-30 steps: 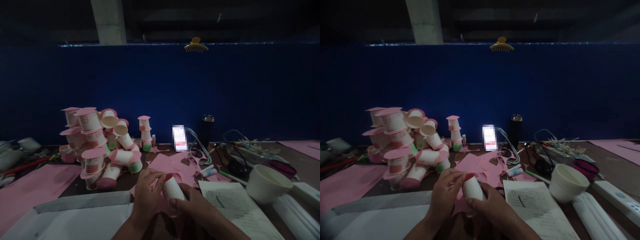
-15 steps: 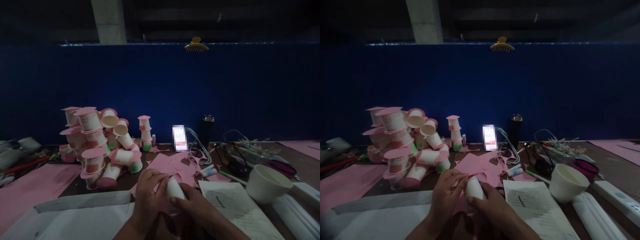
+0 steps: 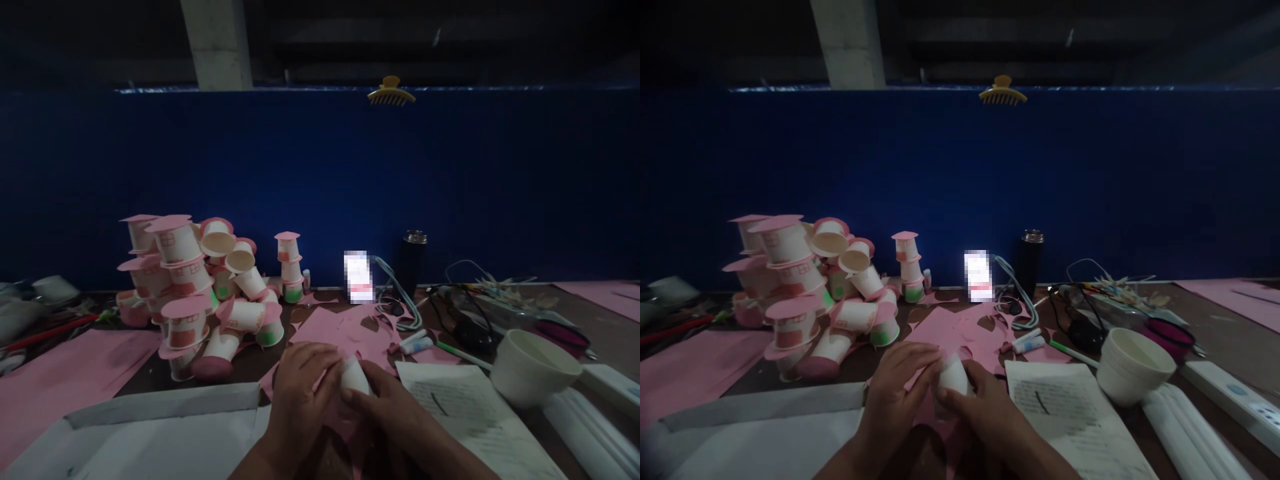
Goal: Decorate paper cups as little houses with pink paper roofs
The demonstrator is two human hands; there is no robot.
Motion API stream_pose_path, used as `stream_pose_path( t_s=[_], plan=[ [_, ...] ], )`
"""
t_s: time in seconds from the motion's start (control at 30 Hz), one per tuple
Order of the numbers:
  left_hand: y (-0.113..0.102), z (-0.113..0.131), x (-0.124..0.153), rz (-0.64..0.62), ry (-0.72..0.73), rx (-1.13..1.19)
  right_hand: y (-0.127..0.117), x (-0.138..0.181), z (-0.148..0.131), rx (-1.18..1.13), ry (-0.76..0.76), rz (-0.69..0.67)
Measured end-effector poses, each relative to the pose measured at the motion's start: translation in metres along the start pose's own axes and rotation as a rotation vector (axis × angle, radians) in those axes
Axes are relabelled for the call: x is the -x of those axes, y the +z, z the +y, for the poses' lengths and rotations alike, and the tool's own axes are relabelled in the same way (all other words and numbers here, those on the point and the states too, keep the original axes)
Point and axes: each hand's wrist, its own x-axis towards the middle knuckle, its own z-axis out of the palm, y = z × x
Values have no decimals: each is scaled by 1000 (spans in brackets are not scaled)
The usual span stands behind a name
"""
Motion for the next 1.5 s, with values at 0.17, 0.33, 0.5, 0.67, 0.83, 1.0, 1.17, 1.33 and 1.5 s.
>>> stream_pose_path(
  t_s=[0.17, 0.33, 0.5, 0.67, 0.83, 1.0, 1.17, 1.33, 1.5],
  plan=[
    [0, 0, 1, -25, 42, -32, 1, 0, 2, -37, -15, -15],
    [-2, 0, 1, -25, 76, -51, -1, -1, 4, -11, -73, 10],
    [-4, 4, 1, -29, 104, -58, -1, 0, -3, -21, -100, 15],
    [-5, 5, 1, -40, 113, -64, 1, 0, -5, 7, -97, 43],
    [-5, 6, 0, -41, 135, -74, 0, -2, -2, 17, -105, 56],
    [-10, 7, 3, -17, 130, 1, 0, -3, 0, -51, -114, 36],
    [-15, 2, 2, 169, -9, 84, 2, -2, -1, -202, -186, -51],
    [-14, -4, -1, 168, -163, 159, 1, 0, 1, -217, -209, -32],
    [-15, -7, -9, -11, -462, 359, 2, 1, 1, -228, -258, -38]
  ],
)
